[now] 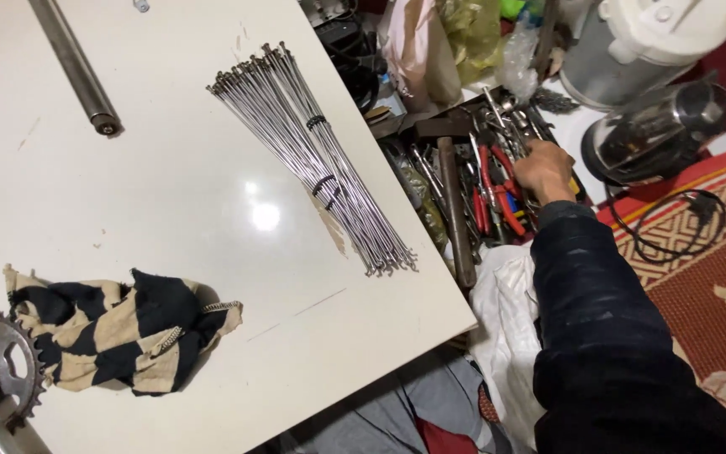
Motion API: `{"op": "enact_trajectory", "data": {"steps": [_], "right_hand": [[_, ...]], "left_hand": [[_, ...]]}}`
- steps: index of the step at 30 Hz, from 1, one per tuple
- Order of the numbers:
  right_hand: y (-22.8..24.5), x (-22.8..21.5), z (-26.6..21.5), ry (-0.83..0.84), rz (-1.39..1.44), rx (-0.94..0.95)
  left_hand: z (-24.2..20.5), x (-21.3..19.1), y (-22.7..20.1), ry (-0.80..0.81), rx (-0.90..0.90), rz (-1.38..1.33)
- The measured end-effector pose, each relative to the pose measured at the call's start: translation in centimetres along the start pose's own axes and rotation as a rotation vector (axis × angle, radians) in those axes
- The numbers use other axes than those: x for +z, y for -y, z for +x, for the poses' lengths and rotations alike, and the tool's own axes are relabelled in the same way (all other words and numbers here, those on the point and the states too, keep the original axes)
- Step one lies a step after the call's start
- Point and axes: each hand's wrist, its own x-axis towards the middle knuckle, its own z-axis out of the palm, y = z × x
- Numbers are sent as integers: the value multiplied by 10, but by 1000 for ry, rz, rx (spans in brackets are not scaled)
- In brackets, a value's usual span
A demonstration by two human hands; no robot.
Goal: Cleaning the teeth of a bicycle crankset with a cloth after inspecting a small part with a screwdriver.
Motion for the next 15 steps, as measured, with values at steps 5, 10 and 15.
{"op": "enact_trajectory", "data": {"steps": [5,10,15], "right_hand": [[13,-9,-22,29,40,15],[45,-38,-72,5,124,2],[32,-59,-68,-14,180,60]], "left_hand": [[22,-34,12,73,-121,-65],[39,-53,38,185,-232,-144],[32,-27,110,301,-327,-244]]}}
